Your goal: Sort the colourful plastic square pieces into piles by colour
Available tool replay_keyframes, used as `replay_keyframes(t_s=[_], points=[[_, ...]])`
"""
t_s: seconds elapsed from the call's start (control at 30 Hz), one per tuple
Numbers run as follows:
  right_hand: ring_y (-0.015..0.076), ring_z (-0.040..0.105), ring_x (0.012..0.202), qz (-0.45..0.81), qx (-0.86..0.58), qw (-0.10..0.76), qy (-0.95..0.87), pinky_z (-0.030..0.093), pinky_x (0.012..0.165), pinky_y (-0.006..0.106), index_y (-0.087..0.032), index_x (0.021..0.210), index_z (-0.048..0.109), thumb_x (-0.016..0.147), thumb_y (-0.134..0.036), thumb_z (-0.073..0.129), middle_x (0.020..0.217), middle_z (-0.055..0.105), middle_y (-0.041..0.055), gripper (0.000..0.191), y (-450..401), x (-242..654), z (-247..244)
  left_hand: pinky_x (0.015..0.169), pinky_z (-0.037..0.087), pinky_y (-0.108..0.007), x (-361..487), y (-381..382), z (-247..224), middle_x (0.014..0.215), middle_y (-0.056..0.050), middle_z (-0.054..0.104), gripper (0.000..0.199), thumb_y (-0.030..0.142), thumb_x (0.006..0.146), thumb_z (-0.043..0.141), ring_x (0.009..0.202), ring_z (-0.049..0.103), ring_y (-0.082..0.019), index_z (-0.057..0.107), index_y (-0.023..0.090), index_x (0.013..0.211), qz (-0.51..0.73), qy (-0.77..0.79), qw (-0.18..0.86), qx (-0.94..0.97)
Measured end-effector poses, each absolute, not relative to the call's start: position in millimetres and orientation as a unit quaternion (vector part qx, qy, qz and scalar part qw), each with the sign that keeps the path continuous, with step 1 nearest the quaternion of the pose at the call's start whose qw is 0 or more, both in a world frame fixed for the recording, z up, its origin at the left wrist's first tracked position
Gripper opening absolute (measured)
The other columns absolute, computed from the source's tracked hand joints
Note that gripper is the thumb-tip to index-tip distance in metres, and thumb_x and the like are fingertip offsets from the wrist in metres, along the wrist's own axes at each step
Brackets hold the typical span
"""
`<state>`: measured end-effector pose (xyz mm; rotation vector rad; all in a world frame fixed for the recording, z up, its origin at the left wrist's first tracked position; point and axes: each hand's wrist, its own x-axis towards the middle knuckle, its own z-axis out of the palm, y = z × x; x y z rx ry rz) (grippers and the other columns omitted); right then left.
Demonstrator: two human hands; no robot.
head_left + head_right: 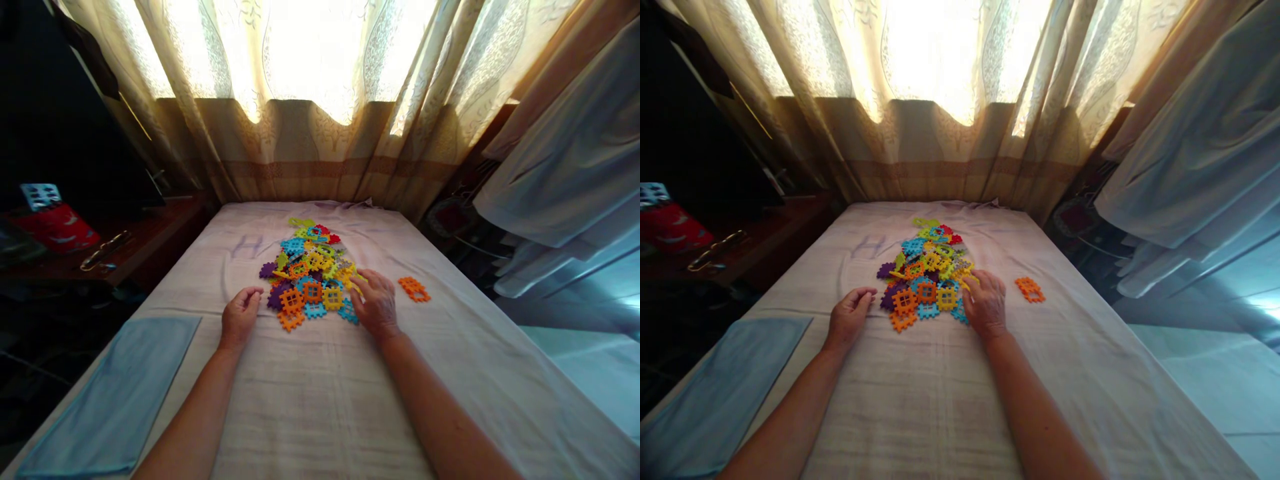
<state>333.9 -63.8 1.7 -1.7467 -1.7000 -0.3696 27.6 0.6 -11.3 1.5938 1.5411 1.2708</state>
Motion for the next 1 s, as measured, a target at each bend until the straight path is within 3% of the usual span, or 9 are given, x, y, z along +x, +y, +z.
replay_keyframes(t_s=[0.17, 0.37, 0.7, 0.87, 1.0], points=[[0.0265, 0.05, 0.124, -0.126, -0.596, 0.323, -0.724, 0.032, 0.107, 0.044, -0.025, 0.111, 0.07, 0.09, -0.026, 0.055, 0.127, 0.065, 0.0089, 0.026, -59.7, 290.4, 1.3, 0.076, 0.053, -0.031, 29.4, -0.6, -8.5, 0.085, -0.005, 0.076, 0.038, 0.05, 0.077, 0.052, 0.079, 0.07, -0.02, 0.072, 0.021, 0.092, 0.464, 0.583, 0.275, 0.608], [0.031, 0.048, 0.127, -0.091, -0.607, 0.286, -0.736, 0.029, 0.108, 0.051, -0.023, 0.123, 0.064, 0.087, -0.032, 0.062, 0.131, 0.064, 0.011, 0.037, -49.8, 270.4, -4.6, 0.074, 0.053, -0.03, 31.1, -2.4, -5.4, 0.088, -0.005, 0.077, 0.036, 0.046, 0.078, 0.051, 0.079, 0.07, -0.02, 0.072, 0.021, 0.092, 0.457, 0.587, 0.263, 0.615], [0.0266, 0.057, 0.109, -0.115, -0.585, 0.315, -0.738, 0.037, 0.098, 0.041, -0.022, 0.131, 0.06, 0.089, -0.027, 0.06, 0.117, 0.067, 0.0108, 0.043, -49.3, 268.4, -5.6, 0.071, 0.051, -0.028, 31.5, -3.7, -5.0, 0.087, -0.004, 0.076, 0.035, 0.045, 0.08, 0.05, 0.078, 0.069, -0.02, 0.073, 0.022, 0.093, 0.447, 0.591, 0.243, 0.626], [0.0216, 0.06, 0.098, -0.11, -0.57, 0.346, -0.737, 0.038, 0.092, 0.037, -0.026, 0.11, 0.07, 0.094, -0.026, 0.055, 0.103, 0.071, 0.0058, 0.022, -49.1, 271.5, -4.1, 0.07, 0.051, -0.028, 32.2, -5.9, -2.9, 0.085, -0.003, 0.076, 0.034, 0.045, 0.08, 0.05, 0.076, 0.068, -0.02, 0.073, 0.022, 0.091, 0.442, 0.597, 0.241, 0.625], [0.019, 0.063, 0.092, -0.085, -0.552, 0.407, -0.723, 0.039, 0.091, 0.035, -0.027, 0.093, 0.073, 0.095, -0.029, 0.055, 0.091, 0.074, 0.0019, 0.018, -48.7, 273.8, 1.7, 0.071, 0.052, -0.029, 31.8, -5.8, -1.8, 0.086, -0.004, 0.077, 0.033, 0.044, 0.08, 0.05, 0.079, 0.069, -0.02, 0.073, 0.023, 0.09, 0.446, 0.596, 0.237, 0.624]])
